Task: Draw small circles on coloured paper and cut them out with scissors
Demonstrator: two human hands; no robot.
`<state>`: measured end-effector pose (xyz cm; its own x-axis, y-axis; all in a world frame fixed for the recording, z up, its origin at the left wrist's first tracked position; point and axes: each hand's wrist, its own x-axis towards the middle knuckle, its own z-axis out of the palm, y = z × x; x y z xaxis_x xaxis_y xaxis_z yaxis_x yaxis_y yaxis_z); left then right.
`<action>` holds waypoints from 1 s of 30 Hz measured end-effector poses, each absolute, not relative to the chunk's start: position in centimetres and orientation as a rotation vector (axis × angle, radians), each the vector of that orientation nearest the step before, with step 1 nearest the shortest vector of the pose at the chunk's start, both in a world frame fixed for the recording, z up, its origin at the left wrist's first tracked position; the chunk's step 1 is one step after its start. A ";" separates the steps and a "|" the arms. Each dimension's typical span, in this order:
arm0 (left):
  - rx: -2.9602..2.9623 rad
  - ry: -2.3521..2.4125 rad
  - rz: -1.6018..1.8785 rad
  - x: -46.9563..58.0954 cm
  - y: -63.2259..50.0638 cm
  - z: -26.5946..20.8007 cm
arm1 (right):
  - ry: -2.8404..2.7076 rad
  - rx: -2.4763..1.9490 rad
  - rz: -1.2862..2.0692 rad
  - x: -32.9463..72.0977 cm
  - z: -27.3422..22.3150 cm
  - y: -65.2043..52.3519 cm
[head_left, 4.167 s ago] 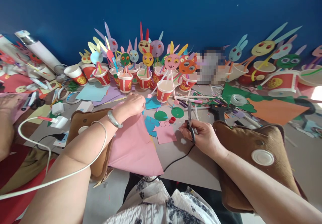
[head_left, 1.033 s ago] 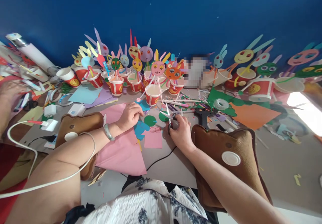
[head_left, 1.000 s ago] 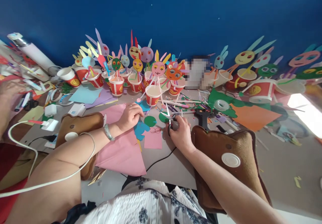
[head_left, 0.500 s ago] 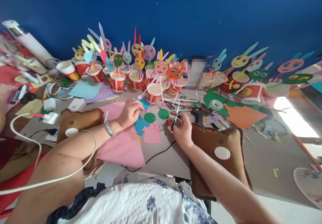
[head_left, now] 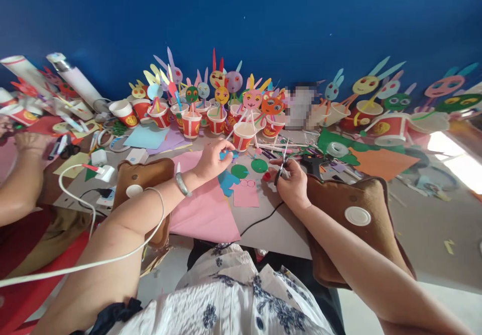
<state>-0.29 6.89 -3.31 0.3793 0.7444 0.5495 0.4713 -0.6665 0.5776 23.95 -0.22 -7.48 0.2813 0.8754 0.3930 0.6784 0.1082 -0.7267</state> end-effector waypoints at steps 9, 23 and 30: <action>2.643 1.046 0.203 0.8 3.6 -3.2 | -1.427 -1.643 0.290 23.9 -7.2 -0.3; 2.623 1.053 0.163 1.2 2.9 -4.1 | -1.499 -1.582 0.337 23.4 -6.6 -1.0; 2.410 0.988 0.237 1.4 2.8 -3.4 | -1.508 -1.579 0.389 23.4 -6.0 -1.4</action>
<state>1.39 2.84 -3.36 0.7183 0.6948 -0.0343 0.6038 -0.5983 0.5267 23.37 -1.44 -5.98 0.2094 0.9159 0.3425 0.6359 0.1386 -0.7592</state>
